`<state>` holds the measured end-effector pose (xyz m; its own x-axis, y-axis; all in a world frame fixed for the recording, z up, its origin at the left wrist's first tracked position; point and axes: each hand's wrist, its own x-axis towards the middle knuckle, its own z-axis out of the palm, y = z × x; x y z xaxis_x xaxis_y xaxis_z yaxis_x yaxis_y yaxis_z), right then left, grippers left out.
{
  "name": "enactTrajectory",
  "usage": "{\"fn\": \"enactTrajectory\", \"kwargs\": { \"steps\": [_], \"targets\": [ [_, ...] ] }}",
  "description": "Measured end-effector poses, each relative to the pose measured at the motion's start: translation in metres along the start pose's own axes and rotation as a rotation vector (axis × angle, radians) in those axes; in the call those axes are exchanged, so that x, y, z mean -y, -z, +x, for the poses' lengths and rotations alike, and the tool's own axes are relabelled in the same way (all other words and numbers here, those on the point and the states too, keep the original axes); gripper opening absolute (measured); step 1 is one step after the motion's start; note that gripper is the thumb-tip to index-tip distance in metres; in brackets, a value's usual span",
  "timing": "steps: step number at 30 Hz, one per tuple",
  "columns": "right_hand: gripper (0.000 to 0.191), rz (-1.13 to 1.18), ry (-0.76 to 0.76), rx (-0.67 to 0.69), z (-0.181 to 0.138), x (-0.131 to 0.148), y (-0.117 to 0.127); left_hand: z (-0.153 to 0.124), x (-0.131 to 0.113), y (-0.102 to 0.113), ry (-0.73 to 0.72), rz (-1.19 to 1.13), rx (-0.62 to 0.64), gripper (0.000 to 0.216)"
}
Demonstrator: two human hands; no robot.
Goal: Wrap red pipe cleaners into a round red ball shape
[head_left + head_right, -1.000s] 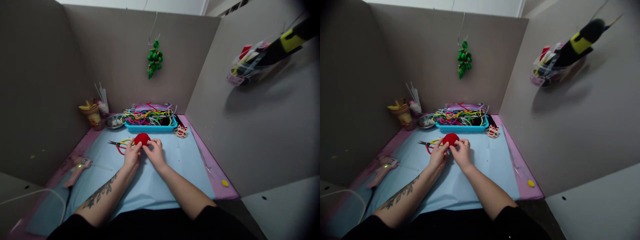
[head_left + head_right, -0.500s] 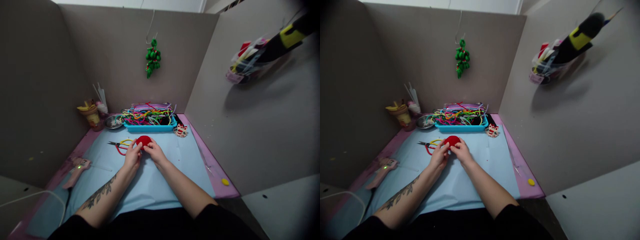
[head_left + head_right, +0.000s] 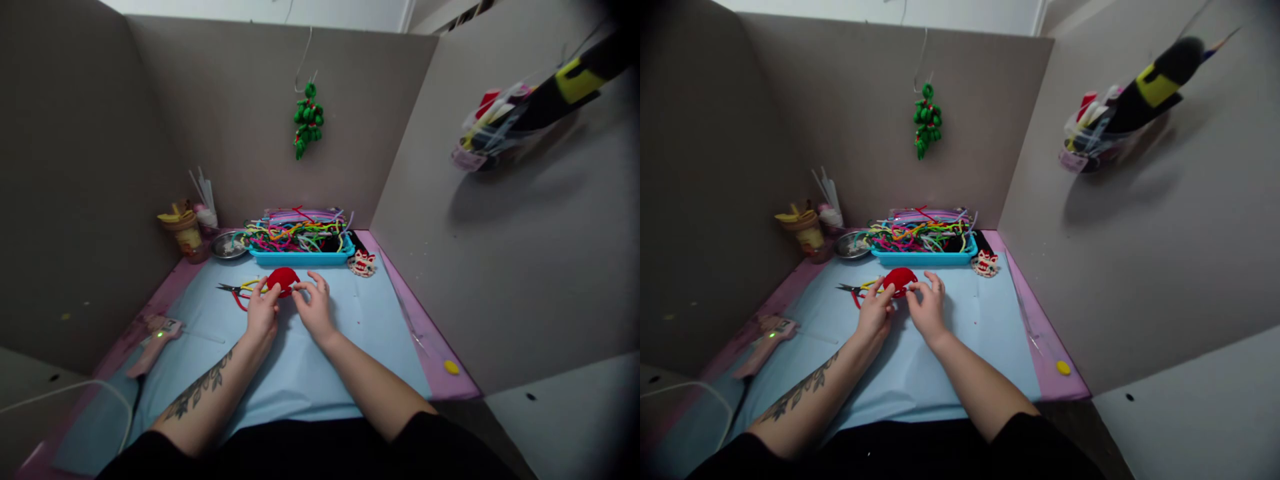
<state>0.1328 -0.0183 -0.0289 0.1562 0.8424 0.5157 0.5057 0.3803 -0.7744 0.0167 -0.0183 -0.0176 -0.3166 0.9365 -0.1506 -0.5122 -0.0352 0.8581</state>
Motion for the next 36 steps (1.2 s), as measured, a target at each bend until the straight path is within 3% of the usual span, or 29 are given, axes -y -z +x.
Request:
{"fn": "enactTrajectory", "kwargs": {
  "steps": [6, 15, 21, 36],
  "targets": [
    [0.01, -0.183, 0.132, -0.037, 0.0, 0.009, 0.001, -0.005, 0.002, -0.003, -0.005, 0.009, 0.026, 0.074],
    [0.008, -0.193, 0.032, 0.047, 0.0, 0.007, -0.005, -0.018, 0.0, -0.01, -0.067, 0.11, 0.035, 0.079],
    [0.004, -0.166, -0.011, -0.021, 0.002, 0.007, -0.003, -0.017, 0.003, -0.009, -0.128, 0.125, 0.027, 0.078],
    [0.006, -0.158, 0.069, -0.102, 0.005, 0.001, -0.005, -0.018, 0.003, -0.012, -0.111, 0.105, 0.025, 0.073]
  ]
}}
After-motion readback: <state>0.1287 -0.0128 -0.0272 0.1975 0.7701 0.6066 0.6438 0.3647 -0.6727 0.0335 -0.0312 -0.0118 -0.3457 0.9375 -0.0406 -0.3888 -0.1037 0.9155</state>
